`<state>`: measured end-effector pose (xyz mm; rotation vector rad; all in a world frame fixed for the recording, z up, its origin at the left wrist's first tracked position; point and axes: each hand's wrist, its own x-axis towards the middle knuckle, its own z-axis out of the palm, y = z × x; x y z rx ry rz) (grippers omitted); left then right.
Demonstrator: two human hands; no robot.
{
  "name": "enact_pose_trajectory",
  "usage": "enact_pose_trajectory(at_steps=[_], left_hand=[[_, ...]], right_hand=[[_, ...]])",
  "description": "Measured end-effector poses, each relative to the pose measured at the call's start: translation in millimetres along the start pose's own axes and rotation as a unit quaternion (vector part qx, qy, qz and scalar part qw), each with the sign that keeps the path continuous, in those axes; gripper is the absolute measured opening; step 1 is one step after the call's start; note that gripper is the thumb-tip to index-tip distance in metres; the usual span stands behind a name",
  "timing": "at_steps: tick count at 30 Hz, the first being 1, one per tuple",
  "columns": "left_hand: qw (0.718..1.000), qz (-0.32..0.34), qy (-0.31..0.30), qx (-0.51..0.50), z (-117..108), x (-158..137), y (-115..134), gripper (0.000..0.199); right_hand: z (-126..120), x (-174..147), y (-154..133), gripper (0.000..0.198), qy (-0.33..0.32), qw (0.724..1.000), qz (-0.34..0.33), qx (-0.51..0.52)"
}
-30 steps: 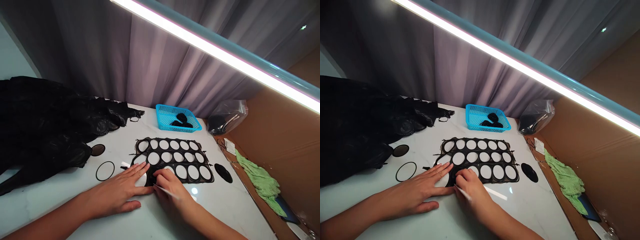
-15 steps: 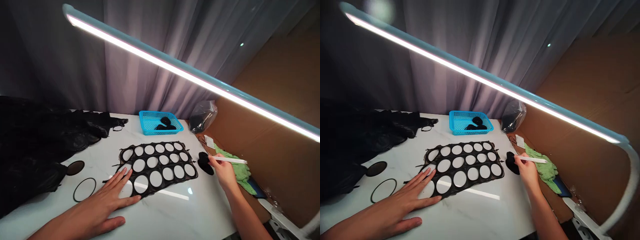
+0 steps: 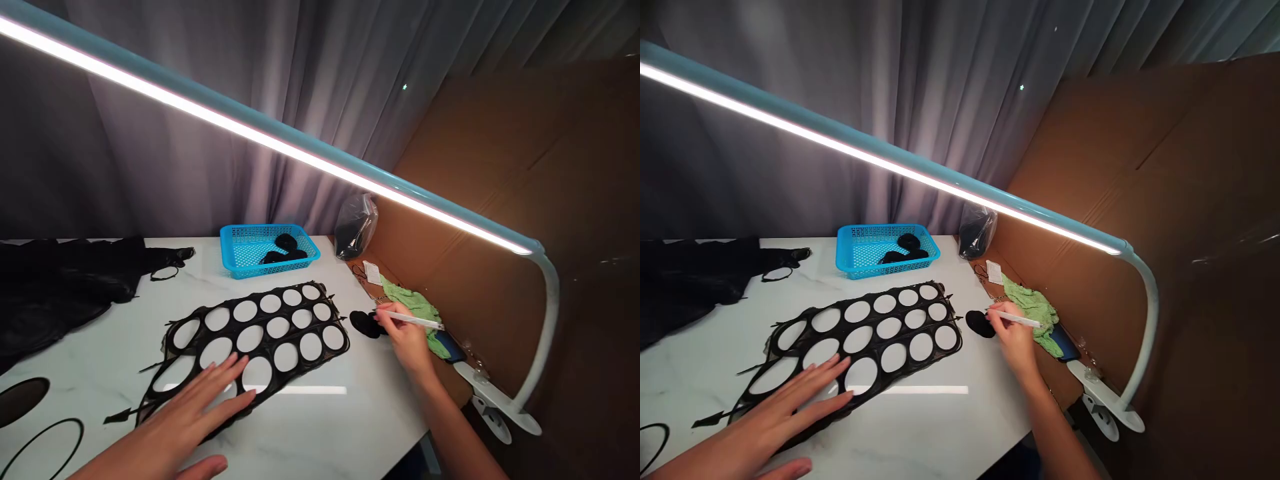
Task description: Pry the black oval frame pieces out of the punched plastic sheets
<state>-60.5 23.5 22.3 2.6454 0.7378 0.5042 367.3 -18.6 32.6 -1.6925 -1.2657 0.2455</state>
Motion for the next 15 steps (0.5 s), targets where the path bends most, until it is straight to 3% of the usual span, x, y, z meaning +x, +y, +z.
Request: enact_pose_trajectory(at_steps=[3, 8, 11, 15], left_hand=[[0.995, 0.047, -0.081, 0.02, 15.5, 48.7, 17.1, 0.063], [0.992, 0.088, -0.096, 0.008, 49.6, 125.1, 44.8, 0.061], [0.99, 0.079, -0.117, 0.024, 63.0, 143.1, 46.8, 0.06], [0.991, 0.075, -0.114, 0.016, 71.6, 140.1, 40.1, 0.06]], right_hand=[[21.9, -10.5, -12.5, 0.025, -0.122, 0.984, 0.053, 0.117], [40.2, -20.7, -19.7, 0.021, -0.232, 0.967, 0.007, 0.105], [39.2, -20.7, -20.0, 0.018, -0.249, 0.965, -0.014, 0.084], [35.6, -20.3, -20.0, 0.018, -0.273, 0.959, -0.022, 0.076]])
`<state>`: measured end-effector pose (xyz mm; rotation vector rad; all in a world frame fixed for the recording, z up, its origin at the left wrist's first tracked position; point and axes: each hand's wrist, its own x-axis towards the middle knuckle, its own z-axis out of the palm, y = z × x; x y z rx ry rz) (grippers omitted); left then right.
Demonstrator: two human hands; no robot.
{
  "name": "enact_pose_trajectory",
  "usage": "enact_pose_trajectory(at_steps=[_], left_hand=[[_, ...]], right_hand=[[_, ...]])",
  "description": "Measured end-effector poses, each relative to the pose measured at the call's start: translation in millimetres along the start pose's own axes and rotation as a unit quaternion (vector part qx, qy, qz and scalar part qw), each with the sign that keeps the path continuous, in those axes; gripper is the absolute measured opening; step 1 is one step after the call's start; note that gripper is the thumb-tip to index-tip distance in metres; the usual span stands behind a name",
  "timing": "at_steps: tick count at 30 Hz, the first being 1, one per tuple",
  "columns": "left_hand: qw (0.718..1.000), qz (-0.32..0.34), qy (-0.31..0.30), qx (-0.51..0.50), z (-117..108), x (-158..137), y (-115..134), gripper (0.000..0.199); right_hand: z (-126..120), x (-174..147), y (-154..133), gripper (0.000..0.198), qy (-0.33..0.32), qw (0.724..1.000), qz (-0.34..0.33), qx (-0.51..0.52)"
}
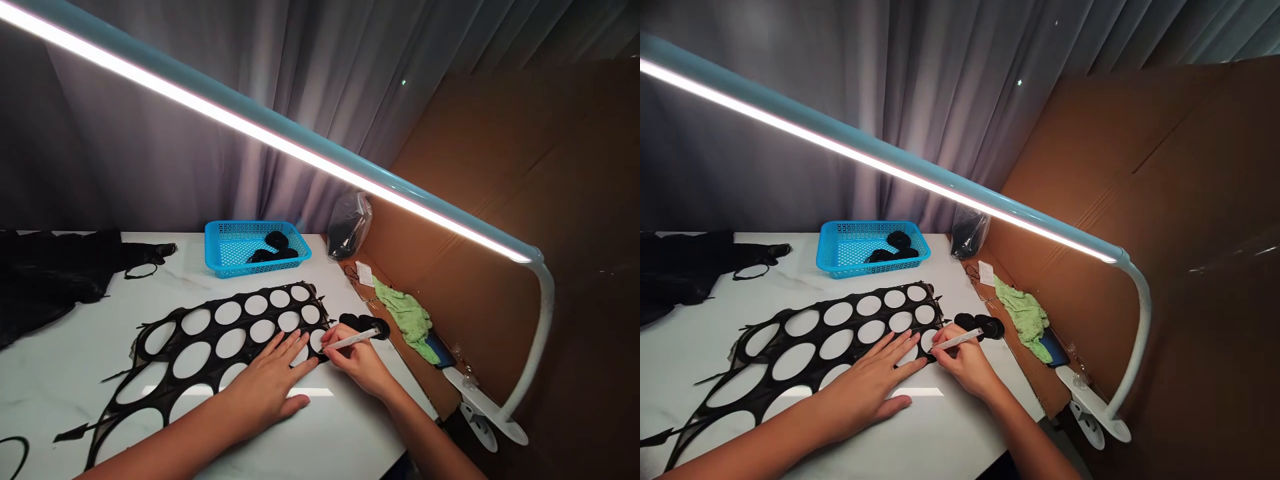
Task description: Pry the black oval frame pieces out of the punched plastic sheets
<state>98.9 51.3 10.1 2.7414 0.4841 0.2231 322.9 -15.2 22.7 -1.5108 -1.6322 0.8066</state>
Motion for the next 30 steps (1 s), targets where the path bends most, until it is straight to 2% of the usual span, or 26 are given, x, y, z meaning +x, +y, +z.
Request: enact_pose_trajectory(at_steps=[7, 14, 18, 21, 25, 27, 30], left_hand=[[1.0, -0.014, -0.004, -0.022, 1.2, -3.2, 0.3, 0.068], [1.0, -0.006, 0.0, -0.022, 4.1, -2.9, -1.8, 0.065], [1.0, -0.002, 0.005, -0.02, 4.9, -3.4, -2.2, 0.064], [1.0, -0.006, 0.006, -0.022, 5.0, -3.5, -1.9, 0.064], [0.999, -0.006, 0.028, -0.034, 6.1, -3.5, -2.2, 0.067], [0.999, -0.004, 0.033, -0.039, 6.4, -3.6, -2.3, 0.063], [0.999, -0.008, 0.026, -0.042, 4.6, -4.4, -1.3, 0.059]], right_hand=[[-0.6, -1.4, -0.7, 0.018, -0.014, 1.0, -0.002, -0.013], [-2.7, -2.9, -1.4, 0.019, -0.014, 1.0, -0.002, -0.01], [-1.3, -3.5, -1.7, 0.019, -0.017, 0.998, -0.018, -0.053], [5.9, -7.4, -3.4, 0.015, -0.024, 0.991, -0.069, -0.115], [3.1, -5.5, -0.5, 0.013, -0.047, 0.949, -0.18, -0.253], [-14.3, 6.1, 6.8, 0.012, 0.021, 0.943, -0.169, -0.286], [-49.8, 33.2, 20.4, 0.019, 0.203, 0.937, -0.063, -0.278]])
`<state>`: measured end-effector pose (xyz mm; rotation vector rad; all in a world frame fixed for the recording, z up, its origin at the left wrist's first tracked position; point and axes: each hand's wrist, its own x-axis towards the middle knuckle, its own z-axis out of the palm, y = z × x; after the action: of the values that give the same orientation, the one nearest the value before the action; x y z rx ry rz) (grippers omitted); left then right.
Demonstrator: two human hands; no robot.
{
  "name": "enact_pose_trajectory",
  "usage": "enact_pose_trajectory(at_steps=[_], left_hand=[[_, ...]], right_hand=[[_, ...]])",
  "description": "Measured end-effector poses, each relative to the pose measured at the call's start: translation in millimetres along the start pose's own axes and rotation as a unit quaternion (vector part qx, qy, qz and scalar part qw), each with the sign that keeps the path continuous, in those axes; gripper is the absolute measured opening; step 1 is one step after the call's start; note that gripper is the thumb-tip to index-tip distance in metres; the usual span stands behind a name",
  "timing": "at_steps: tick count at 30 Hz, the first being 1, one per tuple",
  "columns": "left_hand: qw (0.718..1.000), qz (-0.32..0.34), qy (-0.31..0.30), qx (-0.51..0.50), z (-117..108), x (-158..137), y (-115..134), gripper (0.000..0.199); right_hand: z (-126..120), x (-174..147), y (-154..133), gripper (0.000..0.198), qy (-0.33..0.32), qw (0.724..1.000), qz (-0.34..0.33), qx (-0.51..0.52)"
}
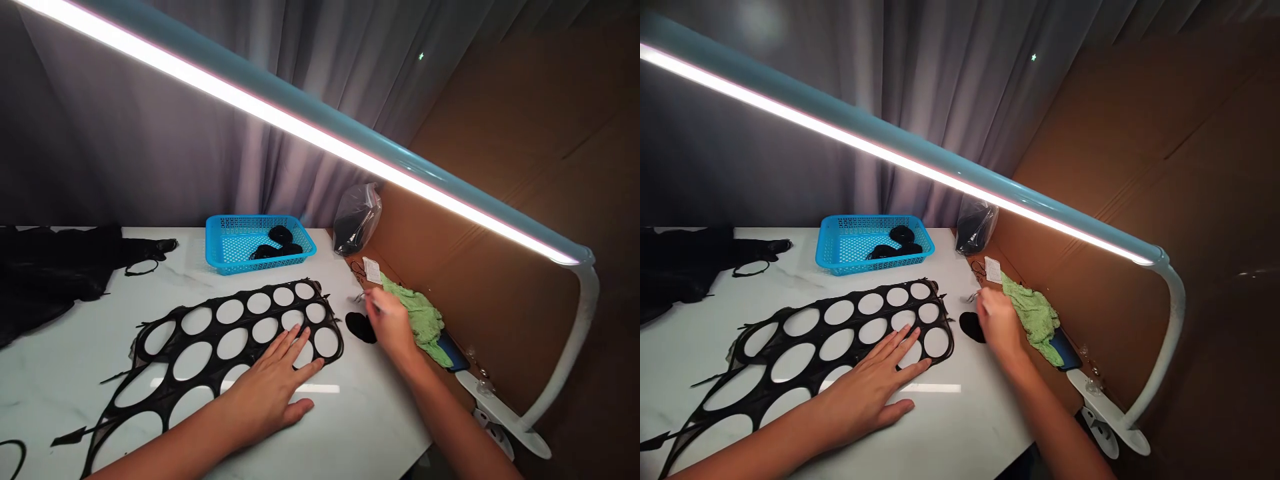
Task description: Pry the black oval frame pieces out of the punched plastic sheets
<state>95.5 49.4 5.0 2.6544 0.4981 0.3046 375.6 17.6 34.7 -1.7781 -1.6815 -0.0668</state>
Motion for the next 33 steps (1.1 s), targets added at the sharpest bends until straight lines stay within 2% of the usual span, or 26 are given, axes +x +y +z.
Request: enact_pose_trajectory(at_steps=[2, 3, 6, 8, 12, 17, 23, 29, 33], left_hand=[[1.0, -0.003, -0.011, 0.001, -2.8, -0.2, 1.7, 0.059], [1.0, -0.002, -0.015, 0.001, -4.6, 0.1, 2.7, 0.06], [1.0, 0.0, -0.011, -0.002, -9.9, 3.7, 4.1, 0.058], [1.0, -0.015, 0.007, 0.006, -11.5, 8.2, 2.7, 0.056], [0.999, -0.033, 0.013, 0.027, -6.4, 15.1, -4.5, 0.055], [0.999, -0.042, -0.003, 0.013, -0.3, 13.0, -7.0, 0.064], [0.999, -0.047, -0.023, 0.01, -4.8, 12.3, -4.0, 0.064], [0.998, -0.059, -0.036, 0.003, -4.0, 11.0, -4.0, 0.063], [0.998, -0.057, -0.031, 0.006, -3.7, 9.4, -3.6, 0.062]], right_hand=[[-1.6, 18.4, 11.3, 0.021, 0.016, 0.997, 0.071, 0.034], [0.1, 23.9, 11.5, 0.021, -0.006, 0.994, 0.086, 0.073], [13.6, 24.7, -5.4, 0.021, -0.118, 0.968, 0.081, 0.208], [24.6, 17.9, -21.1, 0.019, -0.183, 0.945, 0.064, 0.262], [37.6, 8.6, -35.3, 0.017, -0.242, 0.922, 0.043, 0.298], [39.5, 8.9, -30.7, 0.015, -0.249, 0.925, 0.019, 0.287], [40.0, 7.3, -31.4, 0.015, -0.234, 0.944, -0.045, 0.228], [38.8, 6.0, -29.2, 0.014, -0.229, 0.947, -0.076, 0.214], [44.9, -1.4, -29.2, 0.013, -0.227, 0.952, -0.154, 0.134]])
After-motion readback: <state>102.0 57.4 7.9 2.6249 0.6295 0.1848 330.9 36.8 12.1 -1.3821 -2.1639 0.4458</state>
